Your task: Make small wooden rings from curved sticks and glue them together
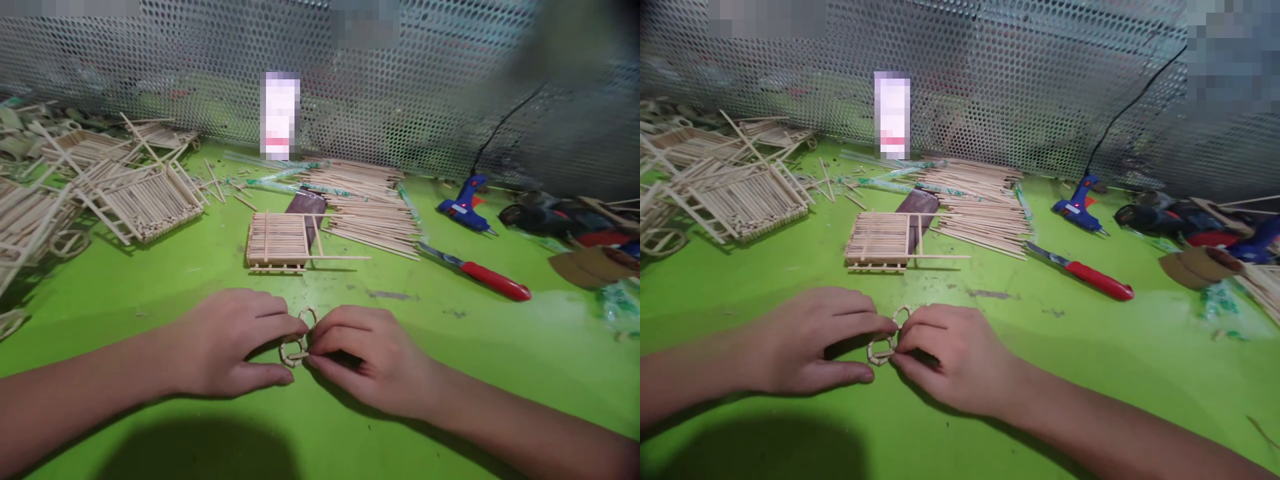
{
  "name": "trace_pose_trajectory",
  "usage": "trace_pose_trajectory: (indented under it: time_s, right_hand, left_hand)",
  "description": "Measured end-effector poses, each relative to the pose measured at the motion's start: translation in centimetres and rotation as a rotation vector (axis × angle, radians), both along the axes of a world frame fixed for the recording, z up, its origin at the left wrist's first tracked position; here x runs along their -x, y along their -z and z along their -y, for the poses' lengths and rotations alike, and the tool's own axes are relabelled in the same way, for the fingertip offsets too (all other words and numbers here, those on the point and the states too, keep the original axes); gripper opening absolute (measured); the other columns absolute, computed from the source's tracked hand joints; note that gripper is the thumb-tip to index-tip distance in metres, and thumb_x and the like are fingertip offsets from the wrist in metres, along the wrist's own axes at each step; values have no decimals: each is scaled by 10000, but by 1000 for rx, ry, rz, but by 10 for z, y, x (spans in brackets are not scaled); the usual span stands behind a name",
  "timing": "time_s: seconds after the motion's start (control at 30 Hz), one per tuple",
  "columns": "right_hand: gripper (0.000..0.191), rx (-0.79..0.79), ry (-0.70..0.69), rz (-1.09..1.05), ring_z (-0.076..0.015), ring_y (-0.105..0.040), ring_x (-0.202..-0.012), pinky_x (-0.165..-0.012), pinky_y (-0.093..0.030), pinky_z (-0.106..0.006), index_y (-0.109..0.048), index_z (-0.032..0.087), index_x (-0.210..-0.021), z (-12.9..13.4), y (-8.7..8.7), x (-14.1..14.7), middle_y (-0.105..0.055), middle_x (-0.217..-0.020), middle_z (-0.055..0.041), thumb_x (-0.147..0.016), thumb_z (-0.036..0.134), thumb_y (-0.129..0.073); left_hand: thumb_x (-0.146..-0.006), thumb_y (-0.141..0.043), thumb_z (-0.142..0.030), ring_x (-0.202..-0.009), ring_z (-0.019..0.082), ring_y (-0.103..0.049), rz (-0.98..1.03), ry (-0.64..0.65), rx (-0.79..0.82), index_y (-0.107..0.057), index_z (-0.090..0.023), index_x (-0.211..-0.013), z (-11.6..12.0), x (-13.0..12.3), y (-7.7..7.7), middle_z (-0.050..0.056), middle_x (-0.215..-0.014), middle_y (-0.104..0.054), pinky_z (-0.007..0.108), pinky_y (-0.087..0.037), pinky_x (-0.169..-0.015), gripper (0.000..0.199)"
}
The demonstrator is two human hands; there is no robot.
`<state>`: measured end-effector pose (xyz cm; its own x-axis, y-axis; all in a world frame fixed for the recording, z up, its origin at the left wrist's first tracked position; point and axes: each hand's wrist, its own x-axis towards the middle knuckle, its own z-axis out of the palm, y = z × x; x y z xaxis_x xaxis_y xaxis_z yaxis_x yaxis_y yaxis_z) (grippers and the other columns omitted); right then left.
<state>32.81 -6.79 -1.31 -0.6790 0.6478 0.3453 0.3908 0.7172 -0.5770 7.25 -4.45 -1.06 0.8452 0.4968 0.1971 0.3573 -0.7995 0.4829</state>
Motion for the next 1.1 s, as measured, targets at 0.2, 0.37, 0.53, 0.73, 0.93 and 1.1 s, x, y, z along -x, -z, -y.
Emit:
trace_pose_trajectory:
  time_s: [0.2, 0.37, 0.53, 0.73, 0.93, 1.1]
  right_hand:
    - [83, 1, 39, 18, -141, -676, -744, -679, -538, -251, -723, 164, -878, 1, 0, -1, -734, -842, -26, -941, 209, -694]
    - [104, -22, 58, 52, -139, -671, -739, -684, -534, -252, -728, 173, -883, 2, -1, 1, -733, -832, -22, -958, 230, -683]
    - [107, -5, 58, 48, -141, -662, -724, -664, -527, -251, -719, 168, -854, 3, -3, 2, -727, -811, -27, -946, 206, -678]
    - [114, 70, 72, 21, -140, -664, -722, -676, -531, -248, -716, 172, -833, 4, -3, 4, -718, -792, -24, -939, 205, -687]
    - [141, 97, 58, 35, -144, -688, -772, -723, -551, -250, -742, 175, -881, 2, -2, 3, -737, -843, -31, -978, 254, -675]
    - [86, 118, 35, 46, -150, -711, -848, -794, -572, -265, -768, 184, -972, -4, -7, -7, -760, -949, -45, -958, 224, -693]
  left_hand:
    - [-973, -642, -311, -857, 184, -680, 28, 1, 53, -678, -203, -1218, -3, 5, 0, 45, -1037, -710, 299, -487, -738, 270]
    - [-997, -633, -377, -813, 178, -679, 34, -14, 32, -714, -201, -1110, -2, 1, 1, 41, -972, -711, 290, -468, -696, 224]
    - [-988, -644, -381, -805, 186, -682, 27, -21, 17, -711, -196, -1091, 1, -3, 1, 39, -966, -717, 297, -466, -684, 222]
    - [-986, -651, -337, -833, 188, -700, 60, -6, 42, -690, -182, -1109, 1, -4, 3, 40, -989, -742, 296, -499, -712, 202]
    - [-1033, -597, -294, -845, 151, -742, 185, 40, 15, -736, -201, -1065, 2, -3, 7, 24, -995, -799, 261, -553, -763, 170]
    - [-1038, -589, -288, -849, 162, -764, 214, 33, -62, -767, -181, -1045, 3, -3, 7, 32, -993, -822, 282, -596, -773, 208]
